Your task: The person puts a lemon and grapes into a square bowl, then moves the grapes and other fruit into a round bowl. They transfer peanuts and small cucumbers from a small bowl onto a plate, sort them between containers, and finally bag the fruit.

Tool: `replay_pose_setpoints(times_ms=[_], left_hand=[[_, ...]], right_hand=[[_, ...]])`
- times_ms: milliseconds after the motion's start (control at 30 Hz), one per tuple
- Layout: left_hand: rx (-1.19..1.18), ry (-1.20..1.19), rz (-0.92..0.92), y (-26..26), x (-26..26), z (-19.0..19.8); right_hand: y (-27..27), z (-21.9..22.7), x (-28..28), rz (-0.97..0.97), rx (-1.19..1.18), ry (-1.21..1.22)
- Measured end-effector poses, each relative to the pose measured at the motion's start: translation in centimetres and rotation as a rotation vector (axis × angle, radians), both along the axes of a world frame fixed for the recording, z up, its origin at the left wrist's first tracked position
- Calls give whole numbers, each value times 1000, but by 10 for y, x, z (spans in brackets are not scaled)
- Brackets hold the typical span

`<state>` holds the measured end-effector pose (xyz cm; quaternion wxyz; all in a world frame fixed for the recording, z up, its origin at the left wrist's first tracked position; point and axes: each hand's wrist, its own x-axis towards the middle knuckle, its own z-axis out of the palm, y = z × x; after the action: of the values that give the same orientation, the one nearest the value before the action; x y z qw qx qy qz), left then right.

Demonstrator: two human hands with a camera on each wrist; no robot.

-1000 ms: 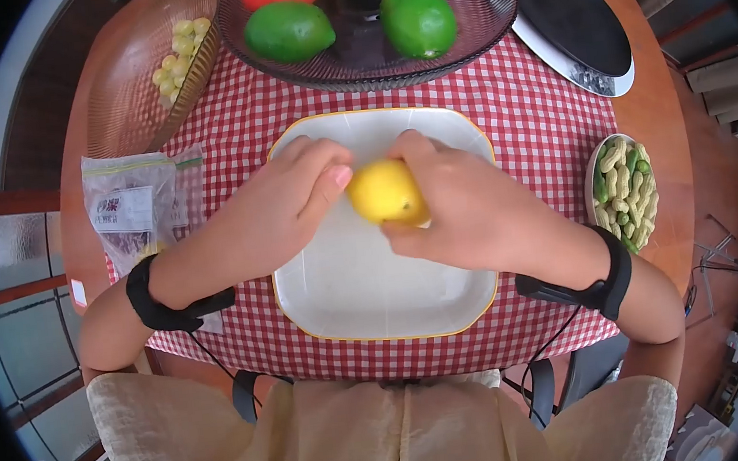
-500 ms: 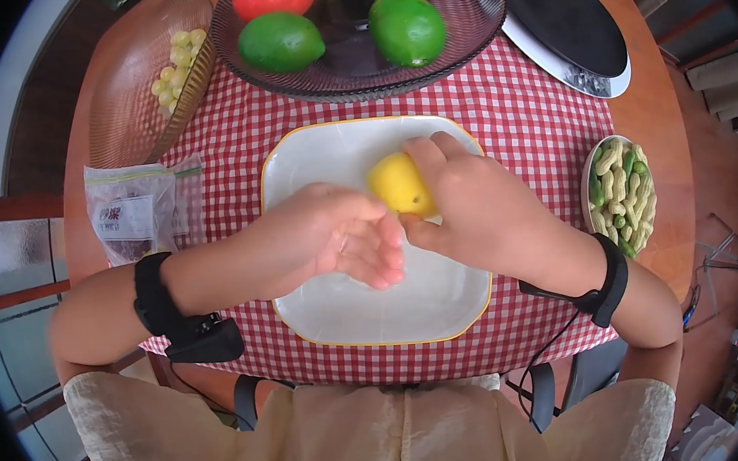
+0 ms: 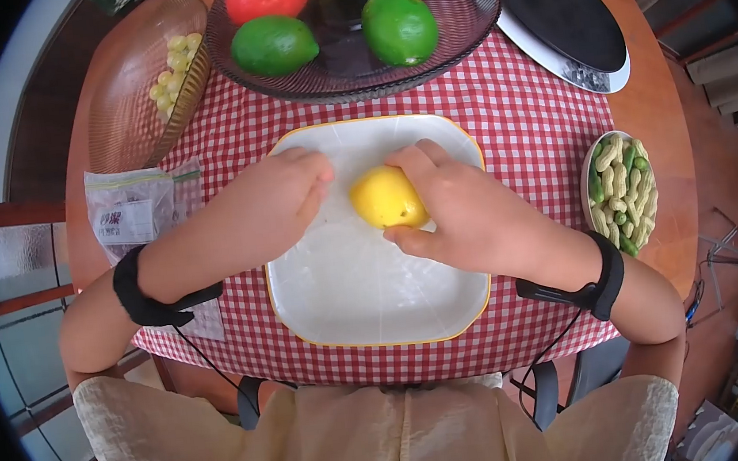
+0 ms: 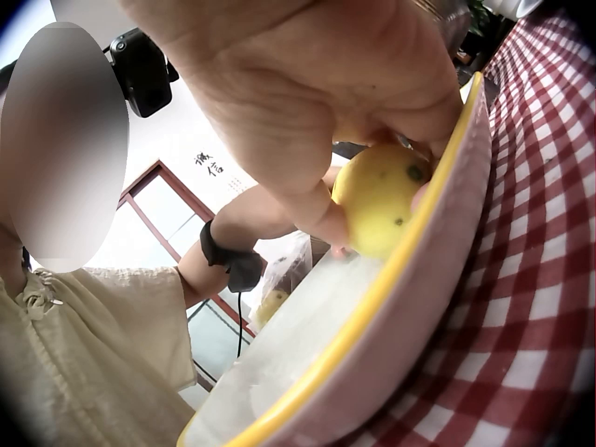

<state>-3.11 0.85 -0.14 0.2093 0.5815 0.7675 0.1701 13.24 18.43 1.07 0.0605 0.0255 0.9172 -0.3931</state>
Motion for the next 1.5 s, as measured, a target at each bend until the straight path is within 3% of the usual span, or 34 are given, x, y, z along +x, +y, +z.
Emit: replay_pose_setpoints(times_ms=[133,200,233,300,333,400,433,500,533,600,633,700,733,800,833,900,1067,1167,1233,1333,1500], left_hand=[[-112,-69,-36,5,5,-2],[-350,-304,13,10,11,-2],[-349,-303,13,11,13,-1],[-562,-972,192,12,18,1],[-562,-970,191,12,20,4],[-687,-1322,301,13,23,14],[-688,-1320,299,15,25,22],[-486,-1494,246,20,30,37],[-488,-1496,246,25,33,43],[-204,-1480,137,34,36,52],[-200,-1480,140,36,33,49],[-111,-1097,-9,39,27,40],[-110,-1094,-10,37,26,38],[103,-745,12,31,21,36],[101,-742,8,29,19,36],[183,-401,54,23,14,35],[223,-323,14,7,21,29],[112,-504,-2,3,22,29],[112,-441,-19,-4,22,27],[130,-335,-34,-18,21,37],[220,-129,-38,-47,13,48]], right_hand=[[-1,1,-1,-6,-7,-17],[-1,1,-1,-6,-10,-23],[0,1,-1,-8,-15,-29],[1,1,-2,-3,-20,-31],[2,0,-2,1,-26,-35],[2,-1,-2,2,-35,-22],[3,-2,-2,4,-45,-10],[5,-6,-1,29,-36,15],[5,-7,0,58,-28,38],[4,-8,-1,130,-15,74],[4,-7,-1,203,-1,113],[4,-9,-1,167,-33,77],[4,-10,0,126,-67,41],[2,-9,1,74,-49,37],[2,-8,1,24,-33,31],[1,-5,1,15,-68,22],[-3,20,-1,-17,-192,-10],[-5,19,-1,-13,-110,58],[-6,7,-1,4,-250,118],[-3,21,3,36,-190,-32],[10,14,11,-38,-158,67]])
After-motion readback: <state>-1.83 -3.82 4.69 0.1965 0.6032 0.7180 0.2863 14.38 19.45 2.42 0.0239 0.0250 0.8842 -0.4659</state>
